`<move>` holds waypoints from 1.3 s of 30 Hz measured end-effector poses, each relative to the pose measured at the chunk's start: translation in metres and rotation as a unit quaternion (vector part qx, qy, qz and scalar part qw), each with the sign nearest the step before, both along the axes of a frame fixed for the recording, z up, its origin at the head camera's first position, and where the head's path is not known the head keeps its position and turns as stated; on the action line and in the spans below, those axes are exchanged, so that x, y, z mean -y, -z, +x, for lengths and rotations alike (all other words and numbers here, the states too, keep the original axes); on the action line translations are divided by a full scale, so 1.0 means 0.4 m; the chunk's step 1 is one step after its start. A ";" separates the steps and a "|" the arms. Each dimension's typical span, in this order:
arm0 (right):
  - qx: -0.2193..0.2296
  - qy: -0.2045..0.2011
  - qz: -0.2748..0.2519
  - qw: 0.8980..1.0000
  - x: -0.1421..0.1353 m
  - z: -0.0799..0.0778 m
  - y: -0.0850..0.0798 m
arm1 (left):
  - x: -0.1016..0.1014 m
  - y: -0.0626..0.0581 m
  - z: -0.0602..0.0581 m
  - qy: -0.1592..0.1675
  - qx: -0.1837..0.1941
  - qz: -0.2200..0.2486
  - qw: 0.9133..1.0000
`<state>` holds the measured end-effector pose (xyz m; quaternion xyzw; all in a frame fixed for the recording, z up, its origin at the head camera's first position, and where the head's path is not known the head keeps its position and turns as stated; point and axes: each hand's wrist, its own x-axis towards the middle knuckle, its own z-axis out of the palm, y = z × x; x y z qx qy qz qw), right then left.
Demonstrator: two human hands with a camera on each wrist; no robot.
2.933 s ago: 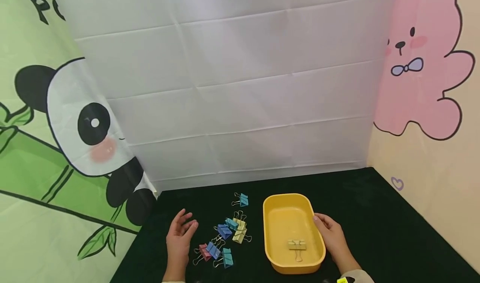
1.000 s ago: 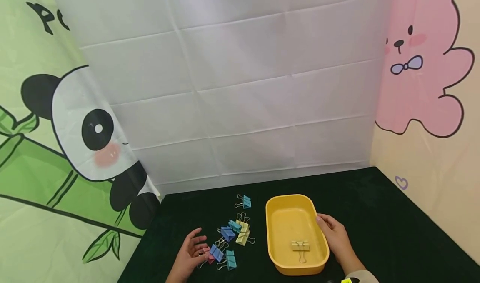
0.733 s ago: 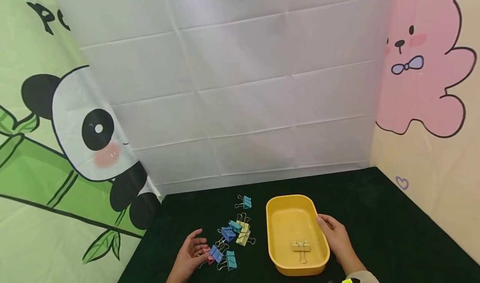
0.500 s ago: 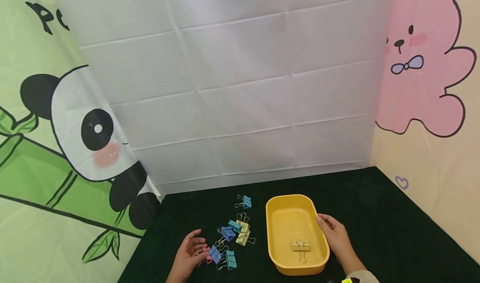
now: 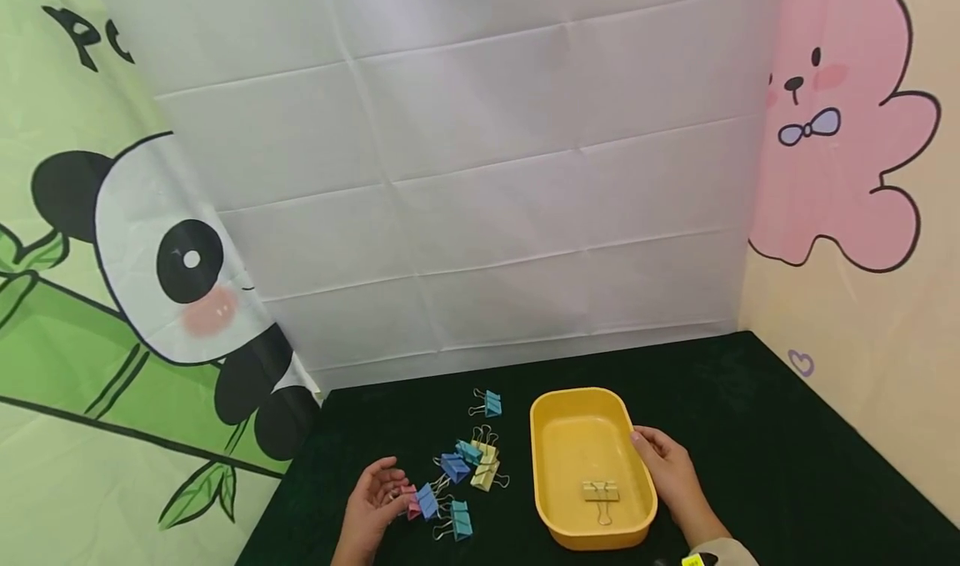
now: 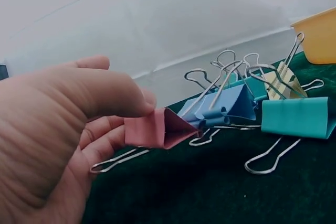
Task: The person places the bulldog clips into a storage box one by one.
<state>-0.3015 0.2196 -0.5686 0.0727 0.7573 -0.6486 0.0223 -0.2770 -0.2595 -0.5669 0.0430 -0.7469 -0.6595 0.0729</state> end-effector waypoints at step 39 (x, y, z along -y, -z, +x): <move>-0.016 -0.001 0.017 1.000 0.005 -0.004 0.003 | -0.086 -0.183 -0.053 0.023 -0.160 0.001 0.987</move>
